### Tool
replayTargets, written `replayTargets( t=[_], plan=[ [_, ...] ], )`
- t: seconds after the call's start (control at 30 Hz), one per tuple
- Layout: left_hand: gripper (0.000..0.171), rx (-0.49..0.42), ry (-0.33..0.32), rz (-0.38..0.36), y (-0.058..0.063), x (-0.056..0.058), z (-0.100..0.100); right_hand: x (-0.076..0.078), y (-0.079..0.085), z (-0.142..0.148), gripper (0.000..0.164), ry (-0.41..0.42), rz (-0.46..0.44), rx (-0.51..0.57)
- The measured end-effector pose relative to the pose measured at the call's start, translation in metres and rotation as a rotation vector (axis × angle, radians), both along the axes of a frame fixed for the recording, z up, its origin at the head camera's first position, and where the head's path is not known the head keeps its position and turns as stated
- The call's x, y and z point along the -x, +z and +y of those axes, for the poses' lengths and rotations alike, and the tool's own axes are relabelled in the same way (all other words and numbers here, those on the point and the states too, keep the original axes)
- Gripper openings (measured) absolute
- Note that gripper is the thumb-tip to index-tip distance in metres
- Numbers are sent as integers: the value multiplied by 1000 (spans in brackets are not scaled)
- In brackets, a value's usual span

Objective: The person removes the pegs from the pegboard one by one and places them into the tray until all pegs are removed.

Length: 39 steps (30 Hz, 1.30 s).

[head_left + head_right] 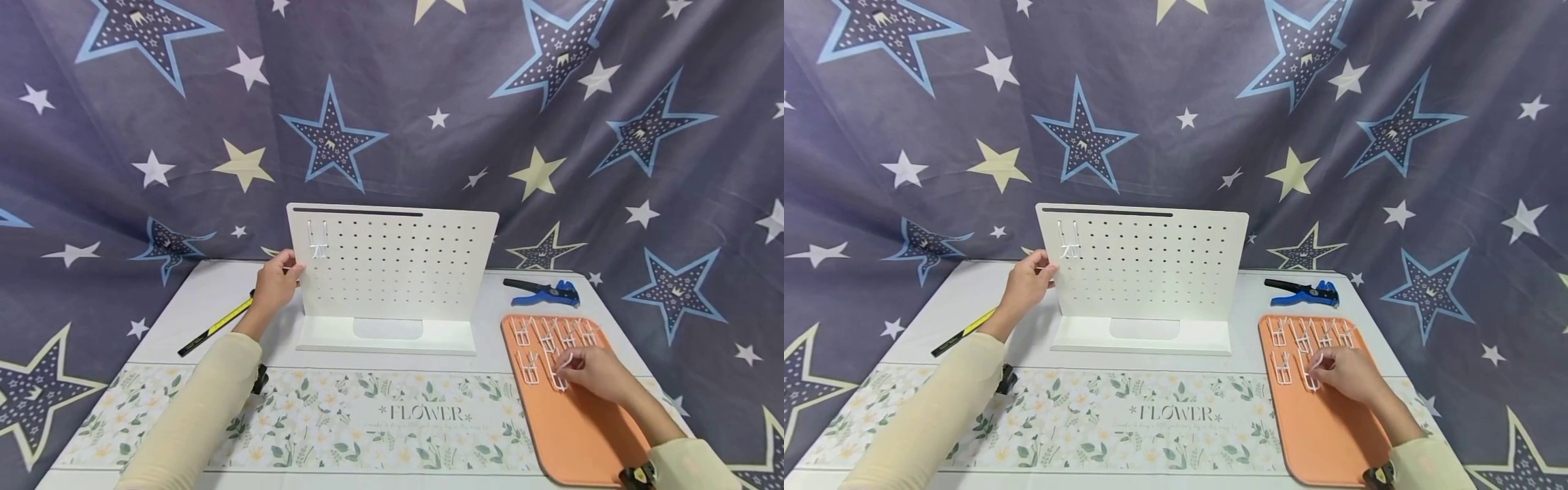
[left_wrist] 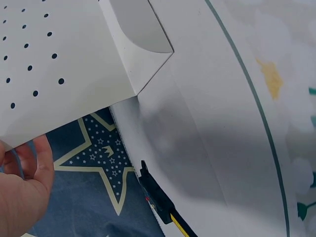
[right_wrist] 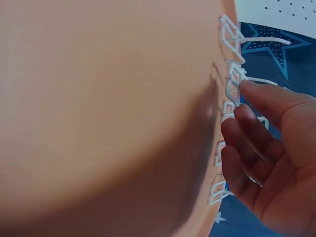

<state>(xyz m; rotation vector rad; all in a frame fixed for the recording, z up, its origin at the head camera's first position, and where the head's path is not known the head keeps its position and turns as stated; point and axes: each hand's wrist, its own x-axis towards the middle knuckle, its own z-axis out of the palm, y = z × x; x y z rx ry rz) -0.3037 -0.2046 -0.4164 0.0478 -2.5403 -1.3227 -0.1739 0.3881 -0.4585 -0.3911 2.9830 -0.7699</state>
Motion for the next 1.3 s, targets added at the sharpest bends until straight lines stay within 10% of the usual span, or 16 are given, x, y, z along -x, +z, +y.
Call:
replayTargets(
  t=[1.0, 1.3],
  plan=[
    [17, 11, 1, -25, 1, -1, 1, -3, 7, 10, 11, 51, -104, -34],
    [17, 7, -9, -2, 0, -1, -1, 10, 34, 14, 6, -1, 64, -145]
  ],
)
